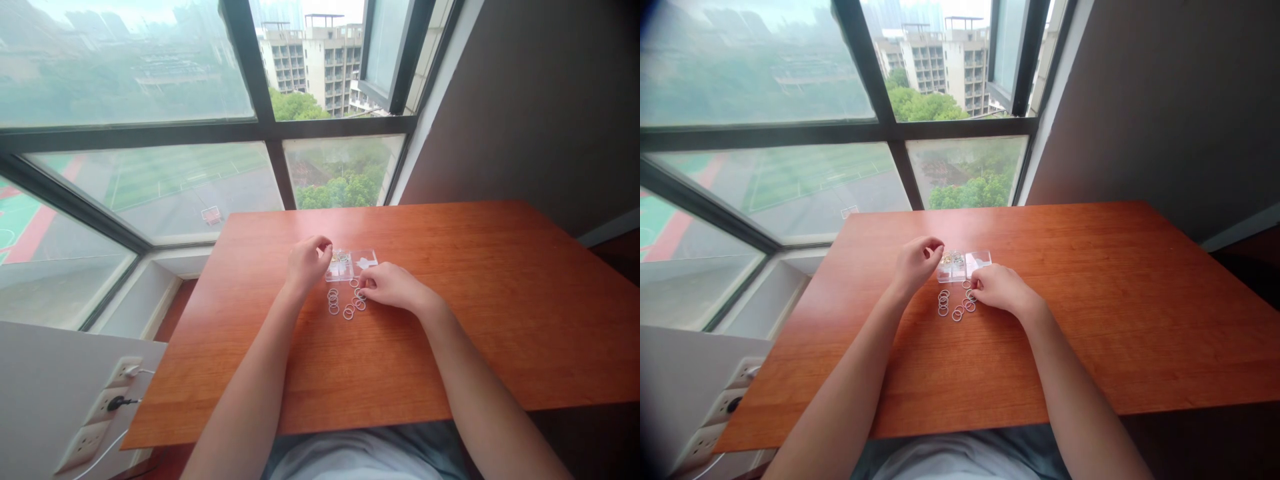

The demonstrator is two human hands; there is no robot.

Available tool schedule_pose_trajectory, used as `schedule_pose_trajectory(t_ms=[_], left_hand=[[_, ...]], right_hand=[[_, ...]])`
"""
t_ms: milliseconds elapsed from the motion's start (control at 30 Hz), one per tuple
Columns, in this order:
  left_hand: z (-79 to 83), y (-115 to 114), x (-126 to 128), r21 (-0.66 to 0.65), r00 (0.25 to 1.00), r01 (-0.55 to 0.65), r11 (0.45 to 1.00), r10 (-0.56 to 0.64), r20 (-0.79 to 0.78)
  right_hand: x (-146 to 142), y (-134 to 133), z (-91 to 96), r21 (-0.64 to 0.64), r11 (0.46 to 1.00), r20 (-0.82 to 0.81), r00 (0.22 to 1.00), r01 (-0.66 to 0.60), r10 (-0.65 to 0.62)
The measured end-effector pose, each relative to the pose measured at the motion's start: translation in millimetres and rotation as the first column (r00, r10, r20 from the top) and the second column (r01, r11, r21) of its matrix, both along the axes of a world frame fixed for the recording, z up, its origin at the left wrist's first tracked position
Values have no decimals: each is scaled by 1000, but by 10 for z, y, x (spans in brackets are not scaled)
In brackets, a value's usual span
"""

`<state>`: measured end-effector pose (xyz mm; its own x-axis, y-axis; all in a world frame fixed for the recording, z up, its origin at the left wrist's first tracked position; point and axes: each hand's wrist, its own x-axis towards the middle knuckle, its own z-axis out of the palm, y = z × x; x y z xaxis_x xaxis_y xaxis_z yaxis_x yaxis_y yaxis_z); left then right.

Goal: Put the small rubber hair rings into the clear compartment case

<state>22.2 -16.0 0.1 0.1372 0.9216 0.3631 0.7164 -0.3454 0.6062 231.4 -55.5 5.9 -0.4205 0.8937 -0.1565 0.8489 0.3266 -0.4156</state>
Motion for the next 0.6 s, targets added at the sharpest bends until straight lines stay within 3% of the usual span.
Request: schedule_pose_trajectory(t_ms=[333,467,600], left_hand=[[6,5,12,-27,1000,20,999,-20,1],[14,-4,17,-25,999,35,999,-35,10],[18,-16,20,-20,999,46,999,-45,23]], right_hand=[[12,21,-40,-20,999,-39,999,-39,38],[-14,38,-8,79,994,-205,977,77,-59],[-33,68,12,235,936,-425,894,261,-142]])
